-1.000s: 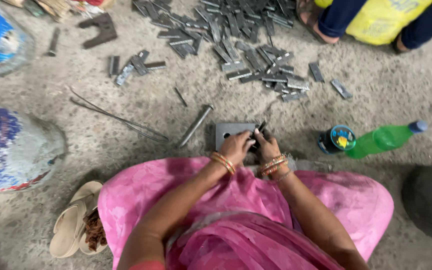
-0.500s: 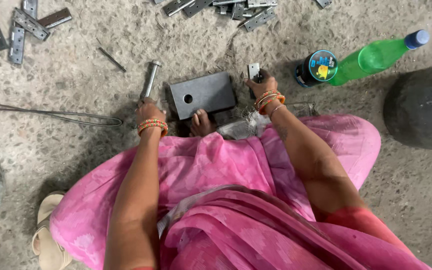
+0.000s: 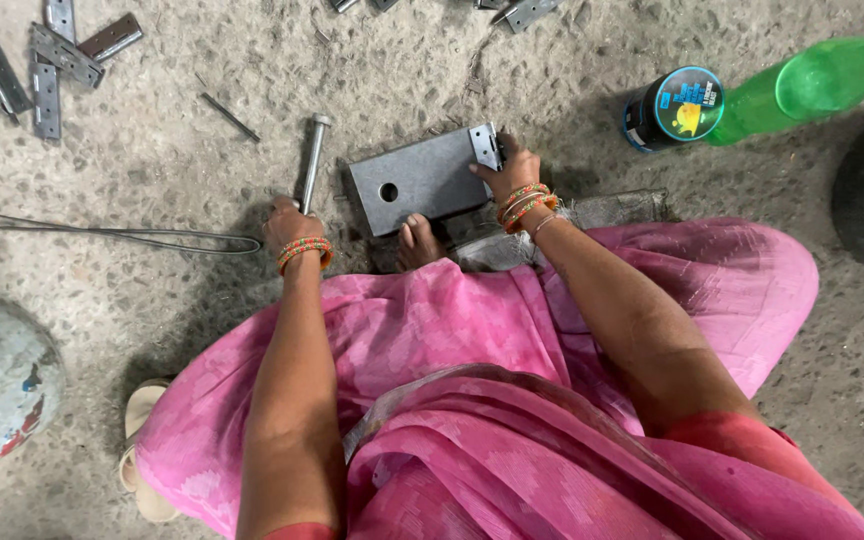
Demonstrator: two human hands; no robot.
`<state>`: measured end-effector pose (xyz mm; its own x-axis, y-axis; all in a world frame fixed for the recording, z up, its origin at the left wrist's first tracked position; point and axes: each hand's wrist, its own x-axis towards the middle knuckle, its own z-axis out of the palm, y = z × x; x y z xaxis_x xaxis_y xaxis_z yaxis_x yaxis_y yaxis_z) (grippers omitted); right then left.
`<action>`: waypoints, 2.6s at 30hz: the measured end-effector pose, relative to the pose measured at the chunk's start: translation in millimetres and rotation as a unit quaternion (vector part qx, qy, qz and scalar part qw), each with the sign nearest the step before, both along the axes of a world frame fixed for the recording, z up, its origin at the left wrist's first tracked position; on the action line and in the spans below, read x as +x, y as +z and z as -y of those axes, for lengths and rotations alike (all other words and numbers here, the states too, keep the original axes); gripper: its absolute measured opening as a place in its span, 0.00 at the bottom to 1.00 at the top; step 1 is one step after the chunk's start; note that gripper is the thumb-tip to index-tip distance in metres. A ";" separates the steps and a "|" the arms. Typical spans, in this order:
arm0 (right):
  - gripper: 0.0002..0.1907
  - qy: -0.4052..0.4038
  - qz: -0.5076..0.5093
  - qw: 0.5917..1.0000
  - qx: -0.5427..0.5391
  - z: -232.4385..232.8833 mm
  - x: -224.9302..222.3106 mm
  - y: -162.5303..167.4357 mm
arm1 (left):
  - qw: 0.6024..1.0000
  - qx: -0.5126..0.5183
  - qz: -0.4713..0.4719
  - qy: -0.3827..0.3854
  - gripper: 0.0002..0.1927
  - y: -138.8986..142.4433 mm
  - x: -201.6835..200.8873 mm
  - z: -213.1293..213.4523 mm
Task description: The person sits on the floor and repeatedly picks up small metal brackets, places them on a metal block, and uses a cylindrical metal rod to press or align them. Finished pieces are set aside on the floor. Another person works nearby with similar parts.
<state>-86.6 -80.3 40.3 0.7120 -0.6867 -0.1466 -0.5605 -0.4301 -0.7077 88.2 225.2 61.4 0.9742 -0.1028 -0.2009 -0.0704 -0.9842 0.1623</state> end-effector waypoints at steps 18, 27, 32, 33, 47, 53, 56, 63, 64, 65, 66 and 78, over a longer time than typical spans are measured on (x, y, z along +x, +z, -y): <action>0.16 -0.089 0.119 0.989 0.003 -28.9 -17.0 -28.5 | 0.804 -0.440 0.170 -0.361 0.12 120.3 -112.4 135.5; 0.16 -0.054 0.105 0.993 -0.020 -26.7 -14.4 -28.5 | 0.902 -0.104 0.042 -0.416 0.12 71.7 -99.6 147.0; 0.18 -0.056 0.138 0.988 -0.043 -26.7 -12.2 -21.4 | 0.922 -0.145 0.001 -0.360 0.14 53.8 -95.6 139.8; 0.18 -0.054 0.138 0.988 -0.038 -26.2 -12.2 -21.5 | 0.922 -0.147 0.015 -0.358 0.14 56.5 -96.6 141.6; 0.10 -0.064 0.128 0.990 -0.016 -30.1 -10.6 -26.9 | 0.817 -0.312 0.188 -0.446 0.23 94.0 -100.3 168.9; 0.19 -0.058 0.095 0.994 -0.016 -29.6 -12.2 -23.8 | 0.932 -0.119 0.005 -0.343 0.15 50.4 -88.6 141.9; 0.17 -0.048 0.127 0.989 -0.051 -26.3 -7.5 -18.4 | 0.937 -0.134 0.025 -0.323 0.15 64.9 -93.8 144.6; 0.14 -0.069 0.126 0.990 0.007 -29.4 -7.2 -15.0 | 0.848 -0.328 0.184 -0.374 0.20 119.4 -104.8 167.9; 0.12 -0.072 0.116 0.991 0.007 -31.2 -8.0 -13.9 | 0.841 -0.331 0.182 -0.387 0.21 119.4 -107.9 168.1; 0.09 -0.075 0.106 0.992 0.007 -33.0 -9.2 -12.9 | 0.833 -0.335 0.180 -0.401 0.21 117.0 -110.6 167.5; 0.09 -0.078 0.132 0.988 0.002 -34.2 -9.8 -11.9 | 0.826 -0.339 0.179 -0.414 0.22 112.8 -111.3 166.3; 0.16 -0.039 0.063 0.995 -0.069 -24.4 0.3 -9.0 | 0.940 -0.148 0.018 -0.307 0.10 37.1 -80.6 132.1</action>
